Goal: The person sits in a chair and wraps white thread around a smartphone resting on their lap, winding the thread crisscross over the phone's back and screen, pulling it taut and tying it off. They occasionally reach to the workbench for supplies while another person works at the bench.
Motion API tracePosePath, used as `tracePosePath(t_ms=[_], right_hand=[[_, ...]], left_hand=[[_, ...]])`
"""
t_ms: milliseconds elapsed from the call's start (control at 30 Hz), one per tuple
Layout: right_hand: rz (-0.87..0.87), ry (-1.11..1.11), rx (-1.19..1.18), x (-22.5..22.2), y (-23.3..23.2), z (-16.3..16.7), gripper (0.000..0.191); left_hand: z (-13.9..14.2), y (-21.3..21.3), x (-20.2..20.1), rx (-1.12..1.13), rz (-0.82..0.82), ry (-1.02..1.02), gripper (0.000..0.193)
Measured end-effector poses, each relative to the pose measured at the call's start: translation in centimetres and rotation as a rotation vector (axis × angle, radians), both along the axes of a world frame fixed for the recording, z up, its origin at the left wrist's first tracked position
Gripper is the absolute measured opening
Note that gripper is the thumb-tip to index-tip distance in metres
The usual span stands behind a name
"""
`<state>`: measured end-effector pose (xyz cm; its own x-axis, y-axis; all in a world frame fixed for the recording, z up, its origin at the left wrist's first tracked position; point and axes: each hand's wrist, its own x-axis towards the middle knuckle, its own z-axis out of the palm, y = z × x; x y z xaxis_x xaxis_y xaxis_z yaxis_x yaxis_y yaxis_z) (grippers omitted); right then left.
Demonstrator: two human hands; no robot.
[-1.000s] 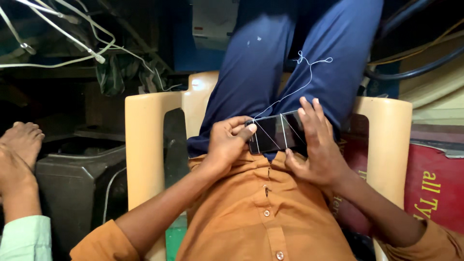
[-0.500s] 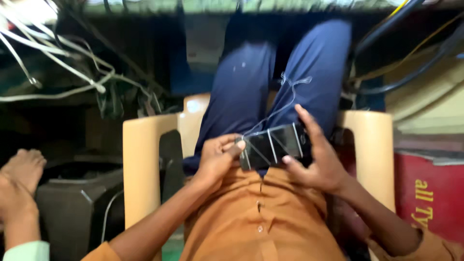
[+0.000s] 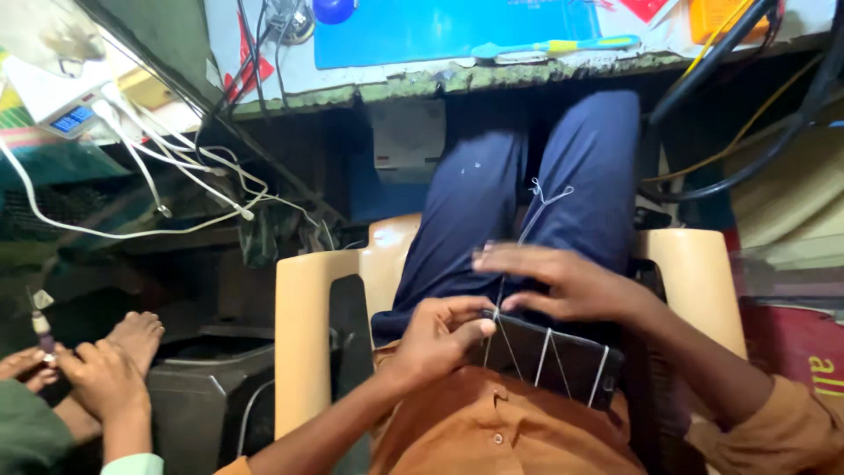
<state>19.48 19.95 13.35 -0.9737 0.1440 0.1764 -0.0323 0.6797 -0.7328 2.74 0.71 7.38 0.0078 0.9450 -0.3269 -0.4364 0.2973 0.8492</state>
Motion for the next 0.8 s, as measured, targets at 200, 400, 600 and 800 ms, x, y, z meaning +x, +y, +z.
tracePosePath(t_ms=[200, 400, 600, 800], right_hand=[[-0.082, -0.251, -0.542, 0.4, -1.3, -2.3, 0.017], [-0.189, -0.119, -0.242, 0.5, -1.7, -1.7, 0.011], [-0.28, 0.003, -0.234, 0.6, -3.1, -1.2, 0.011], [-0.314, -0.011, -0.24, 0.7, -3.5, -1.1, 0.011]], left_hand=[[1.5, 0.0, -1.0, 0.045, -0.015, -0.025, 0.013], [3.3, 0.3, -0.8, 0.129, -0.024, 0.175, 0.016], [4.0, 0.1, -0.9, 0.113, -0.011, 0.271, 0.017], [4.1, 0.1, -1.0, 0.254, 0.03, 0.424, 0.022]])
